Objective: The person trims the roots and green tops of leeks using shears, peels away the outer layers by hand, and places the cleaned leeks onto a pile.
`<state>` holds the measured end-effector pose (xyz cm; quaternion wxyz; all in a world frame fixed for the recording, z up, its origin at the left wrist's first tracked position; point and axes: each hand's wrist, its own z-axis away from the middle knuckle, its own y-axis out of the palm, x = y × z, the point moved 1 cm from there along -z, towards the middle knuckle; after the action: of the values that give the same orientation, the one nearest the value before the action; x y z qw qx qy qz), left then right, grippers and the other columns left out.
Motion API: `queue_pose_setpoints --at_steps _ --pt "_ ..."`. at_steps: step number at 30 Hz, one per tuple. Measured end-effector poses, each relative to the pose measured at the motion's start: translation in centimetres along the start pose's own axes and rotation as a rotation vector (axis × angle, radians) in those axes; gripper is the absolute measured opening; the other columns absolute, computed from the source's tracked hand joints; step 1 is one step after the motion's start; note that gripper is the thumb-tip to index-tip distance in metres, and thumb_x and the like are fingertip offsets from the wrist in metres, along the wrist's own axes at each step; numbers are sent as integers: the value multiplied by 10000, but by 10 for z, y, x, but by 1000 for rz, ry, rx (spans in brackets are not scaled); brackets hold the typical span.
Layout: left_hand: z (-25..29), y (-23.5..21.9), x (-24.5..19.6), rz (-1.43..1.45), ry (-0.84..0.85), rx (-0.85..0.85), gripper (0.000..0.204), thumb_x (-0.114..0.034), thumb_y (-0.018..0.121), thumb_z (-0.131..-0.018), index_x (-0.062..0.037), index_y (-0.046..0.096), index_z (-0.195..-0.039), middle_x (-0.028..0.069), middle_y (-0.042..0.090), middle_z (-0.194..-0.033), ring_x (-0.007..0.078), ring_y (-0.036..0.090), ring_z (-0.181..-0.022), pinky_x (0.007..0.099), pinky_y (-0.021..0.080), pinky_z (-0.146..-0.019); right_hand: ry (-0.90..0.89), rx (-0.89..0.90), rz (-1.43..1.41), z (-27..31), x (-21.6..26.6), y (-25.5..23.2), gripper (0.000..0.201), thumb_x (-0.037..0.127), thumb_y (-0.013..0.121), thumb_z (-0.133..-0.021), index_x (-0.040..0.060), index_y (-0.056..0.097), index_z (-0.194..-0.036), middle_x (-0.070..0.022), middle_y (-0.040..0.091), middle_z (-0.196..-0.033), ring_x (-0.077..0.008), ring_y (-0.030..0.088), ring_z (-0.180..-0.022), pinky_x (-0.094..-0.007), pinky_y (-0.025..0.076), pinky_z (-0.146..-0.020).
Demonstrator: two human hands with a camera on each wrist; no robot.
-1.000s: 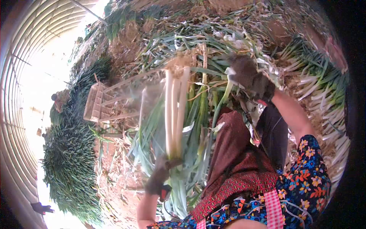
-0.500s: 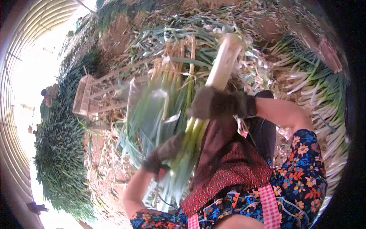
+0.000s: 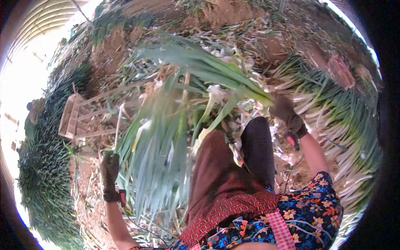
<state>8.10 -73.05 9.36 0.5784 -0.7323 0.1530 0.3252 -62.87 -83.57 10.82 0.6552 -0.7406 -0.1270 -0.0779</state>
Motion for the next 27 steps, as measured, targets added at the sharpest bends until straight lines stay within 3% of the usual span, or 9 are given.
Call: queue_pose_setpoints --at_steps 1,4,5,6,10,15,18,23,27 --pt "-12 28 18 526 -47 87 257 -198 641 -934 -18 657 -1116 7 647 -777 89 529 -653 270 452 -585 -236 -197 97 15 -39 39 419 257 707 -727 56 623 -1086 -174 646 -776 -322 619 -676 -441 528 -658" --pt "-11 97 -117 210 50 179 430 -222 708 -887 14 599 -1230 125 675 -1108 194 634 -947 326 509 -842 143 111 -458 38 -21 28 410 222 709 -707 -22 627 -1026 -127 627 -703 -236 622 -588 -369 509 -555" --pt "-32 142 -104 50 417 266 538 -155 726 -882 8 520 -1351 139 625 -1267 204 632 -1039 331 505 -898 231 139 -611 46 -15 26 384 207 714 -706 -35 627 -992 -118 625 -688 -211 615 -569 -349 503 -534" --pt "-17 144 -199 14 273 400 582 -150 730 -884 -9 483 -1392 156 605 -1308 216 632 -1035 357 515 -886 317 162 -766 53 -10 24 360 191 719 -705 -48 627 -958 -109 623 -673 -186 609 -550 -329 497 -513" --pt "-11 261 -317 468 669 447 564 -279 753 -840 18 532 -1267 200 645 -1097 323 606 -1022 416 464 -932 387 252 -917 72 -9 6 447 236 720 -727 -28 617 -1072 -66 648 -836 -160 607 -710 -320 527 -648" --pt "33 345 -395 998 234 865 459 -200 726 -841 46 526 -1173 143 637 -982 248 596 -916 379 487 -854 312 234 -942 92 -13 10 553 262 763 -726 -36 617 -1168 -57 670 -929 -133 599 -793 -310 520 -666" --pt "17 390 -373 1327 -52 1091 338 -130 666 -884 2 528 -1164 115 621 -980 206 605 -840 323 491 -701 288 259 -911 101 -11 7 488 246 776 -714 -19 641 -1101 -54 671 -880 -143 607 -763 -307 519 -678" --pt "-83 316 -288 149 867 105 48 -88 588 -874 -69 629 -890 24 597 -753 140 562 -664 304 437 -547 355 366 -1075 117 -11 8 435 210 771 -711 -18 639 -1058 -63 660 -830 -148 610 -715 -313 516 -672" --pt "-180 233 -185 858 161 82 81 -133 587 -922 -82 628 -874 -8 564 -698 109 511 -583 287 414 -498 363 397 -1143 127 -7 6 425 209 768 -713 -22 640 -1046 -68 653 -813 -141 601 -706 -302 504 -668"
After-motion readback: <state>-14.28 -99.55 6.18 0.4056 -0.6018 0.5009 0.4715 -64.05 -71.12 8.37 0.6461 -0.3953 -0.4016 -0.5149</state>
